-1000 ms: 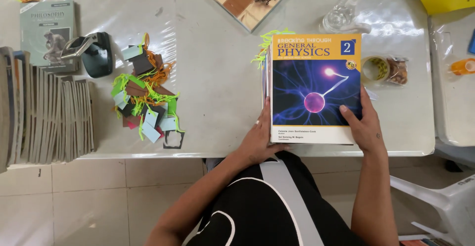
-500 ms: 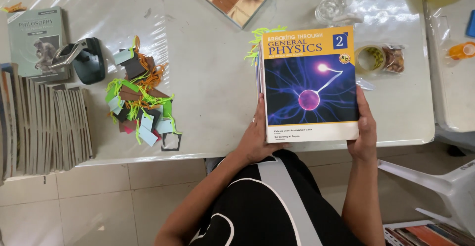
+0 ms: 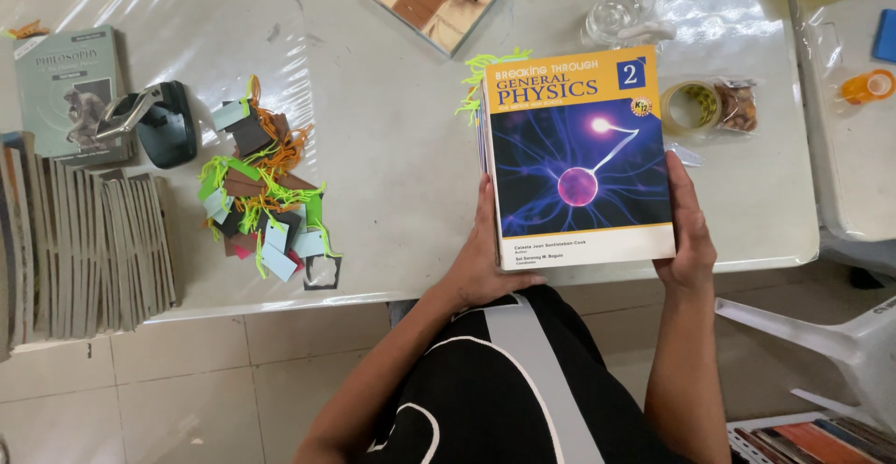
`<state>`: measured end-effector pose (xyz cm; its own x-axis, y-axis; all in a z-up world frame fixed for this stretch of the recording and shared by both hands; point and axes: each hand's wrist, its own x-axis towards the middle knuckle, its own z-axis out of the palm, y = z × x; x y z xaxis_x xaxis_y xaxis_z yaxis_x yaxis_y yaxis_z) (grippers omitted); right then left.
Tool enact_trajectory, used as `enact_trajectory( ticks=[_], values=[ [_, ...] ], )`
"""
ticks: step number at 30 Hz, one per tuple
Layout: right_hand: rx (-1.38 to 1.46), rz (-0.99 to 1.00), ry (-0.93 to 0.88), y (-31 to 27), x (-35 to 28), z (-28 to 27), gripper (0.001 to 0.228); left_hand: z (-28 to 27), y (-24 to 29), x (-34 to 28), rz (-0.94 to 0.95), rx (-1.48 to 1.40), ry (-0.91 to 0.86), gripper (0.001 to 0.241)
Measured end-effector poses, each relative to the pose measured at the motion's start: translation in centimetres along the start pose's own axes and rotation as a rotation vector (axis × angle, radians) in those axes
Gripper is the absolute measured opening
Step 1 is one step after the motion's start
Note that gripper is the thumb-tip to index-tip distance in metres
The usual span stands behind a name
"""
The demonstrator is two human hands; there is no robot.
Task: Attach color-coded tags to textbooks for library organization.
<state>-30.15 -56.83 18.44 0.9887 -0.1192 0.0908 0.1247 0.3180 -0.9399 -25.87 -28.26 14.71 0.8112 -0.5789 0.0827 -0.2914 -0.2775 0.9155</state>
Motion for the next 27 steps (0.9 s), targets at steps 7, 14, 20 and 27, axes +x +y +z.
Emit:
enact_trajectory(
  ticks=[7,14,20,27],
  values=[
    [-0.101,0.055,-0.078,-1.7,4.6,-0.2,0.1,-2.5,-1.2,3.1,0.078,-0.203,0.026,0.124],
    [-0.086,0.103,-0.086,-0.7,5.6,-0.6,0.103,-0.5,-2.1,6.8,0.15,-0.352,0.158,0.099],
    [-0.037,0.088,-0.067,-0.4,5.9,-0.7,0.097,0.1,-2.0,7.1,0.161,-0.403,0.216,0.1],
    [-0.044,0.022,-0.027,1.3,6.4,-1.3,0.081,-0.2,-1.2,7.1,0.117,-0.433,0.208,0.107]
  ],
)
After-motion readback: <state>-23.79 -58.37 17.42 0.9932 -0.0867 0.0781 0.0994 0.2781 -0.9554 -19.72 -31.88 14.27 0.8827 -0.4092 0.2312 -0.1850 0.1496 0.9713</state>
